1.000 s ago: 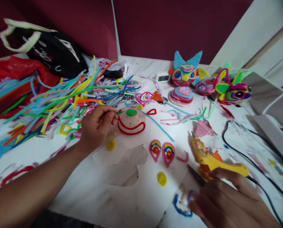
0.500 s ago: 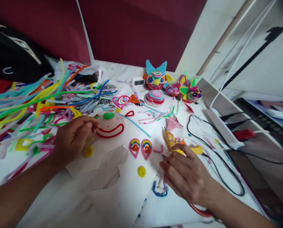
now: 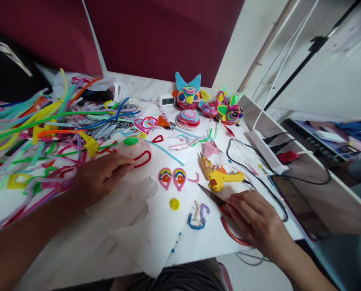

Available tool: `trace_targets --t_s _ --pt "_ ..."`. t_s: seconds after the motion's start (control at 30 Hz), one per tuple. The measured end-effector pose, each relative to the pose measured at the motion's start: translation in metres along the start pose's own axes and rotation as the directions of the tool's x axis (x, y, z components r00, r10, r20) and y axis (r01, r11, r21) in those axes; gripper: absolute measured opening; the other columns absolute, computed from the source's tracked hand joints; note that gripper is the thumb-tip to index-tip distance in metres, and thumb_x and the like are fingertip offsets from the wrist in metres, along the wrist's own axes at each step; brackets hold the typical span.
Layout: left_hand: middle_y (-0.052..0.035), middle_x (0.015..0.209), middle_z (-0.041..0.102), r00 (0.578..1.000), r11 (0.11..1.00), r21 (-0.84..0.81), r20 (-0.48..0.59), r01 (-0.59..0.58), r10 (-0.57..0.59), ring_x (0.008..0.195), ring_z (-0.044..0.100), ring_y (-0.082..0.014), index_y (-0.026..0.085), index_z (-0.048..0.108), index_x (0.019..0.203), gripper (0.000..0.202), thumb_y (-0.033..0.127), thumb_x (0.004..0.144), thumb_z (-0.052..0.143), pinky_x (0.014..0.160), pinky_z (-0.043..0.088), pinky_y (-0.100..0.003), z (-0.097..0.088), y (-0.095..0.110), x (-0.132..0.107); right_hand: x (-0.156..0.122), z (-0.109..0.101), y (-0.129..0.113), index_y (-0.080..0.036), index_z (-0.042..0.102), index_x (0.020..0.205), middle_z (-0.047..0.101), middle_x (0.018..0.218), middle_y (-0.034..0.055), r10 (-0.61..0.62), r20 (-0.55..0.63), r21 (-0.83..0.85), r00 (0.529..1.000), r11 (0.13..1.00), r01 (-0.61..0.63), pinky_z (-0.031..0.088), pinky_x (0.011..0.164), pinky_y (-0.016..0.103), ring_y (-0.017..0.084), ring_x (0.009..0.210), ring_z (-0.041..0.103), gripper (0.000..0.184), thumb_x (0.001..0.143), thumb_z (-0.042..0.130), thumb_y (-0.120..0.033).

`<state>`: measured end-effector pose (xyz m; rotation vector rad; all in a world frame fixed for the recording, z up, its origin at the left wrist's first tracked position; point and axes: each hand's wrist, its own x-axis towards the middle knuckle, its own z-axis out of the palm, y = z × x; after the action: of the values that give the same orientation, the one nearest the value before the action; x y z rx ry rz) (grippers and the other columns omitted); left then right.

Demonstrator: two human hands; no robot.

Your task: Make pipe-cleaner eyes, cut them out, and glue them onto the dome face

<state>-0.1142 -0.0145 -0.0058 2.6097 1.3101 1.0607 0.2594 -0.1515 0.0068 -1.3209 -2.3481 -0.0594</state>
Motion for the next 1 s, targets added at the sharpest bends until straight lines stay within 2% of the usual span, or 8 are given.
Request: trace_targets --t_s 0.13,0.23,0.33,0.43,0.6,0.83,1.0 --pt "-0.0004 0.099 0.073 0.993 0.993 -0.109 0.1 -0.054 0.065 0.093 0.065 -0.0162 0.025 0.069 0.096 0.016 0.029 0.09 0.055 0.089 0.052 -0.031 0.004 0.01 -0.003 -0.012 0.005 -0.008 -0.015 0.063 0.108 0.066 0.1 0.0112 0.052 -0.015 -0.036 0.999 0.998 -0.052 0.052 0.076 0.036 0.02 0.089 0.062 0.019 0.092 0.053 -0.016" --pt "-0.0037 0.109 0.069 0.971 0.964 -0.241 0.179 -0.112 0.158 0.103 0.063 -0.0174 0.024 0.068 0.105 0.02 0.028 0.092 0.053 0.096 0.05 -0.033 0.008 0.013 -0.005 -0.016 0.011 -0.007 -0.015 0.064 0.108 0.066 0.102 0.0119 0.052 -0.038 -0.115 0.998 0.992 -0.056 0.052 0.076 0.036 0.021 0.091 0.063 0.019 0.091 0.055 -0.019" --pt "-0.0054 0.121 0.064 0.923 0.938 -0.29 0.272 -0.19 0.272 0.114 0.059 -0.0205 0.025 0.062 0.12 0.029 0.03 0.092 0.054 0.101 0.047 -0.038 0.01 0.012 -0.006 -0.016 0.015 -0.004 -0.015 0.064 0.109 0.066 0.104 0.012 0.051 -0.024 -0.148 0.998 0.988 -0.054 0.053 0.078 0.036 0.021 0.092 0.062 0.021 0.091 0.058 -0.021" --pt "-0.0058 0.133 0.057 0.864 0.939 -0.235 0.384 -0.251 0.327 0.124 0.051 -0.0229 0.027 0.053 0.131 0.041 0.033 0.091 0.056 0.106 0.044 -0.04 0.012 0.01 -0.007 -0.013 0.016 -0.004 -0.014 0.063 0.111 0.065 0.103 0.0124 0.032 -0.01 -0.177 0.999 0.984 -0.034 0.053 0.077 0.036 0.021 0.09 0.062 0.023 0.091 0.058 -0.023" --pt "-0.01 0.147 0.043 0.811 0.938 -0.171 0.471 -0.301 0.346 0.135 0.041 -0.0279 0.025 0.042 0.14 0.058 0.046 0.088 0.057 0.108 0.039 -0.043 0.012 0.01 -0.008 -0.008 0.018 -0.004 -0.012 0.061 0.115 0.064 0.107 0.014 0.017 0.022 -0.208 1.0 0.978 -0.012 0.054 0.078 0.034 0.021 0.091 0.062 0.025 0.092 0.055 -0.019" --pt "-0.0079 0.158 0.022 0.752 0.958 -0.105 0.599 -0.266 0.275 0.143 0.025 -0.0333 0.027 0.027 0.149 0.074 0.059 0.087 0.052 0.113 0.031 -0.049 0.012 0.014 -0.012 -0.003 0.016 0.007 -0.013 0.062 0.111 0.064 0.109 0.013 0.058 0.081 -0.32 0.995 0.947 -0.029 0.055 0.075 0.032 0.021 0.091 0.062 0.025 0.096 0.046 -0.026" --pt "-0.0093 0.158 0.02 0.734 0.952 -0.063 0.623 -0.299 0.271 0.144 0.022 -0.0309 0.022 0.026 0.15 0.075 0.06 0.089 0.046 0.116 0.027 -0.046 0.013 0.016 -0.013 0.004 0.016 0.019 -0.016 0.063 0.108 0.064 0.109 0.0106 0.139 0.111 -0.366 0.984 0.926 -0.09 0.053 0.072 0.03 0.02 0.09 0.063 0.027 0.098 0.043 -0.03"
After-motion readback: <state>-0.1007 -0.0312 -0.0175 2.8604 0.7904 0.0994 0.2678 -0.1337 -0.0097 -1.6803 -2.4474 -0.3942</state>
